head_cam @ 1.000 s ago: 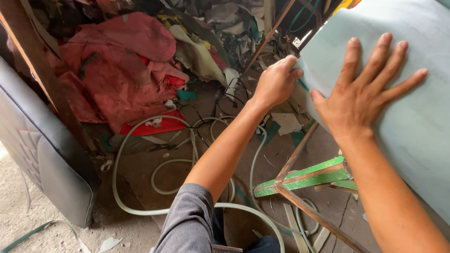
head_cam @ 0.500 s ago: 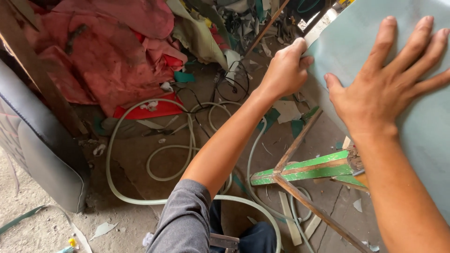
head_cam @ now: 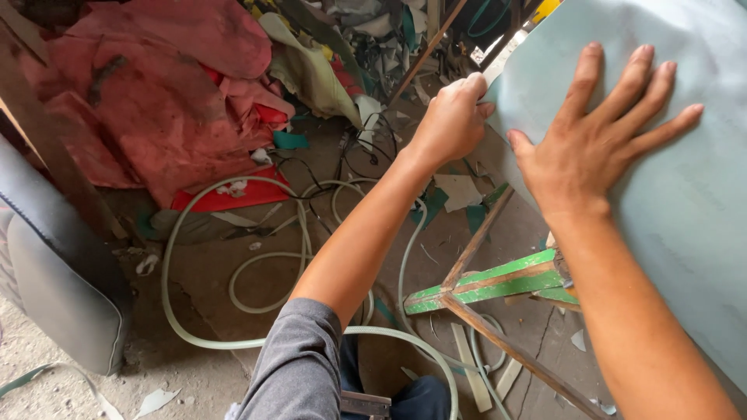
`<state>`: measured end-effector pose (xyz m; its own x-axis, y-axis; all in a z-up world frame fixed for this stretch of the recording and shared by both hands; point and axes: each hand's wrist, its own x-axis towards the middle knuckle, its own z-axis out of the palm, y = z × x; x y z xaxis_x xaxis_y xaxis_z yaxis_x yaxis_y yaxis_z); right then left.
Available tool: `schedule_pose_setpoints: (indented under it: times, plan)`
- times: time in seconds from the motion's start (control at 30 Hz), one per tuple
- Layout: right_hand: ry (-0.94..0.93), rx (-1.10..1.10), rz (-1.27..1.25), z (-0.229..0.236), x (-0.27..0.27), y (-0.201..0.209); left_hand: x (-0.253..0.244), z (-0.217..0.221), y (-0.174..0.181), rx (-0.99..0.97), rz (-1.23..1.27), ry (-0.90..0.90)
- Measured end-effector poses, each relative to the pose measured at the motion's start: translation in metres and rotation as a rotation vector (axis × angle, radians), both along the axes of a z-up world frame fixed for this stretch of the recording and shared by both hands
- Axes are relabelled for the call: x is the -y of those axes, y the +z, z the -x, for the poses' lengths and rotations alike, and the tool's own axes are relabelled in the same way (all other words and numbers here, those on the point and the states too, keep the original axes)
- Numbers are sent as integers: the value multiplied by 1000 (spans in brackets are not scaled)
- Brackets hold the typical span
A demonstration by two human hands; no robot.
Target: Using a pneumatic stapler to attach fabric to a furniture frame at an upholstery station.
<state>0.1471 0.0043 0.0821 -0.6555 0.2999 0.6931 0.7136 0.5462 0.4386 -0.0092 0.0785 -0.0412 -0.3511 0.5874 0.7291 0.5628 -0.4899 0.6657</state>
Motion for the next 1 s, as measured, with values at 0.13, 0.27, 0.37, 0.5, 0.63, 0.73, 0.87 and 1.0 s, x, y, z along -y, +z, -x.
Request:
schedule_pose_setpoints:
  times: [0.13, 0.27, 0.37, 0.5, 0.63, 0.73, 0.87, 1.0]
  plan:
    - [-17, -11, -38, 5, -13, -5, -7, -6, -5, 29, -43, 64]
    - [-84, 2, -20, 8, -17, -4, 6, -3, -3, 239, -28, -53]
    - [-61, 12, -39, 6, -12, -4, 0, -8, -18, 342, 0, -98]
    - [-45, 11, -53, 7, -10, -7, 13, -21, -6, 586, 94, -205]
    - [-58, 4, -35, 7, -8, -8, 12, -22, -4, 672, 126, -243]
    - [-49, 3, -70, 7, -10, -8, 16, -16, 1, 628, 138, -233]
    - [-27, 1, -124, 6, -12, -10, 13, -13, -1, 604, 112, -260]
    - [-22, 8, -127, 7, -12, -9, 16, -11, 3, 621, 185, -317]
